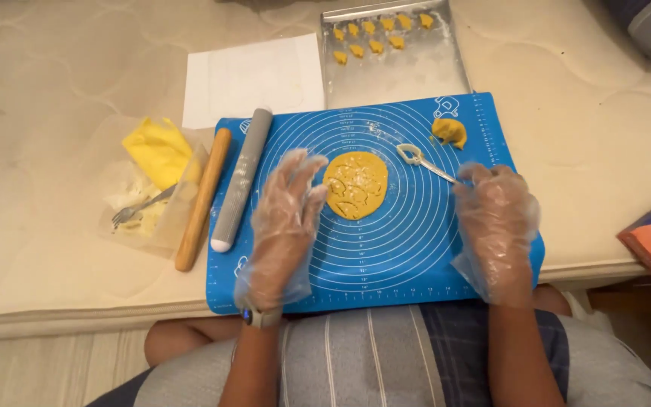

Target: Rolling out yellow dough and cutting it into small decorative shapes using a tool, then placing them on a baking tray.

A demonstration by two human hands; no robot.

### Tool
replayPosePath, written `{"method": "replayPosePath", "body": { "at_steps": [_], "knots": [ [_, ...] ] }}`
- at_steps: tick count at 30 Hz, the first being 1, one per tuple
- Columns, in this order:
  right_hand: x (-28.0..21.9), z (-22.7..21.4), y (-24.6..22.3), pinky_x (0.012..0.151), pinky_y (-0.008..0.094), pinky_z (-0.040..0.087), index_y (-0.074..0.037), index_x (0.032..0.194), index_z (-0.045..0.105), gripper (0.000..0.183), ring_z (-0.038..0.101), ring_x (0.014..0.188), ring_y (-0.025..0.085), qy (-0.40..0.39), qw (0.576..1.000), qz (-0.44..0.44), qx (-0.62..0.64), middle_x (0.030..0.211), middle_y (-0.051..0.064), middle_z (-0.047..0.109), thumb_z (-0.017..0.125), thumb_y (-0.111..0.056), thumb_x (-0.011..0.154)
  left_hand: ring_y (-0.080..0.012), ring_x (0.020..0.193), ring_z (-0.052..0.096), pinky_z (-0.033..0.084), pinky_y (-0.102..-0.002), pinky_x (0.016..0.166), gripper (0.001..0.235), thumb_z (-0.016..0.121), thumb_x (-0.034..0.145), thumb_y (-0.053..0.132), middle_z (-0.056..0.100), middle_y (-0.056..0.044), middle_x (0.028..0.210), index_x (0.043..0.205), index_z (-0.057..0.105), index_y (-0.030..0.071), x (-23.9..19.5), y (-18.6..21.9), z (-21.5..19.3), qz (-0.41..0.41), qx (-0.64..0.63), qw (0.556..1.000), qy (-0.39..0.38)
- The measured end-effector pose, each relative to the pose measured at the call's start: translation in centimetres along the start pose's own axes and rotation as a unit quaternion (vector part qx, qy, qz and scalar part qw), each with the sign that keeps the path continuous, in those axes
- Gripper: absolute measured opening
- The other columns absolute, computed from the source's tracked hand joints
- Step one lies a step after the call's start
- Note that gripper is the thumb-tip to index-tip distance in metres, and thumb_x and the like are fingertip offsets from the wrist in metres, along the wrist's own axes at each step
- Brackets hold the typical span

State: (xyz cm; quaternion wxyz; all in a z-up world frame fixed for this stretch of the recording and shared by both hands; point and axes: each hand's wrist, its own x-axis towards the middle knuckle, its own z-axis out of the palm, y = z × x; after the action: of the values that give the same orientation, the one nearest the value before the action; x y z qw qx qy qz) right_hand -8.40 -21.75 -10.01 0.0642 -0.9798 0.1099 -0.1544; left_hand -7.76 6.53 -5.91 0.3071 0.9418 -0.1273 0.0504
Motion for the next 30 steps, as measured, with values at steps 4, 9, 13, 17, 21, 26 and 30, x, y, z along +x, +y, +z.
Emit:
{"method": "replayPosePath", "body": {
  "at_steps": [4, 9, 13, 17, 21, 26, 30],
  "knots": [
    [0.7, -0.8, -0.1, 0.079, 0.046, 0.063, -0.036, 0.132, 0.066, 0.033, 0.063, 0.116, 0.028, -0.207, 0.964, 0.130, -0.107, 0.126, 0.007, 0.065, 0.058, -0.049, 0.102, -0.0324, 0.149, 0.035, 0.030, -0.052, 0.118, 0.051, 0.033, 0.106, 0.047, 0.041, -0.013, 0.160, 0.147, 0.051, 0.023, -1.1, -2.0, 1.7, -0.016, -0.080, 0.996, 0.025],
    [0.3, 1.0, 0.8, 0.082, 0.047, 0.061, -0.028, 0.126, 0.070, 0.031, 0.065, 0.112, 0.030, -0.197, 0.967, 0.106, -0.121, 0.119, 0.008, 0.068, 0.059, -0.044, 0.103, -0.0299, 0.148, 0.035, 0.034, -0.050, 0.117, 0.048, 0.034, 0.107, 0.043, 0.044, -0.013, 0.157, 0.143, 0.055, 0.019, -1.8, -2.7, 1.8, -0.010, -0.108, 0.992, 0.064],
    [0.8, 0.5, 0.7, 0.079, 0.047, 0.062, -0.022, 0.119, 0.072, 0.033, 0.072, 0.100, 0.032, -0.236, 0.955, 0.128, -0.123, 0.110, 0.010, 0.074, 0.043, -0.034, 0.112, -0.0312, 0.147, 0.038, 0.034, -0.050, 0.118, 0.042, 0.036, 0.108, 0.035, 0.044, -0.015, 0.155, 0.141, 0.055, 0.017, -2.7, -2.9, 1.8, -0.026, -0.150, 0.986, 0.073],
    [0.3, -0.8, 0.4, 0.079, 0.049, 0.060, -0.011, 0.112, 0.074, 0.045, 0.073, 0.097, 0.037, -0.264, 0.948, 0.148, -0.101, 0.105, 0.015, 0.076, 0.035, -0.034, 0.113, -0.0317, 0.146, 0.041, 0.038, -0.048, 0.119, 0.035, 0.042, 0.108, 0.026, 0.046, -0.015, 0.153, 0.139, 0.055, 0.016, -2.5, -3.4, 2.2, 0.005, -0.165, 0.983, 0.082],
    [-1.2, -2.6, -0.1, 0.076, 0.053, 0.058, -0.011, 0.107, 0.075, 0.042, 0.072, 0.090, 0.042, -0.257, 0.951, 0.136, -0.106, 0.098, 0.019, 0.075, 0.038, -0.030, 0.112, -0.0330, 0.146, 0.041, 0.034, -0.049, 0.120, 0.039, 0.038, 0.109, 0.030, 0.044, -0.016, 0.154, 0.139, 0.056, 0.015, -2.3, -3.7, 2.2, -0.004, -0.165, 0.985, 0.055],
    [-1.5, -3.5, -0.3, 0.071, 0.051, 0.055, -0.008, 0.116, 0.073, 0.032, 0.069, 0.086, 0.036, -0.206, 0.973, 0.100, -0.025, 0.096, 0.018, 0.074, 0.049, -0.029, 0.115, -0.0234, 0.123, 0.058, 0.050, -0.043, 0.100, 0.048, 0.030, 0.107, 0.049, 0.061, -0.007, 0.132, 0.131, 0.060, 0.019, -0.1, -4.5, 2.8, 0.013, -0.132, 0.989, 0.071],
    [-2.2, -3.2, -0.7, 0.073, 0.046, 0.053, -0.013, 0.106, 0.064, 0.016, 0.063, 0.084, 0.028, -0.179, 0.970, 0.125, 0.107, 0.094, 0.011, 0.065, 0.056, -0.026, 0.112, -0.0131, 0.079, 0.057, 0.049, -0.029, 0.062, 0.061, 0.025, 0.101, 0.060, 0.062, -0.004, 0.092, 0.110, 0.068, 0.017, 6.8, -4.2, 3.2, 0.022, -0.062, 0.998, -0.011]
  ]
}}
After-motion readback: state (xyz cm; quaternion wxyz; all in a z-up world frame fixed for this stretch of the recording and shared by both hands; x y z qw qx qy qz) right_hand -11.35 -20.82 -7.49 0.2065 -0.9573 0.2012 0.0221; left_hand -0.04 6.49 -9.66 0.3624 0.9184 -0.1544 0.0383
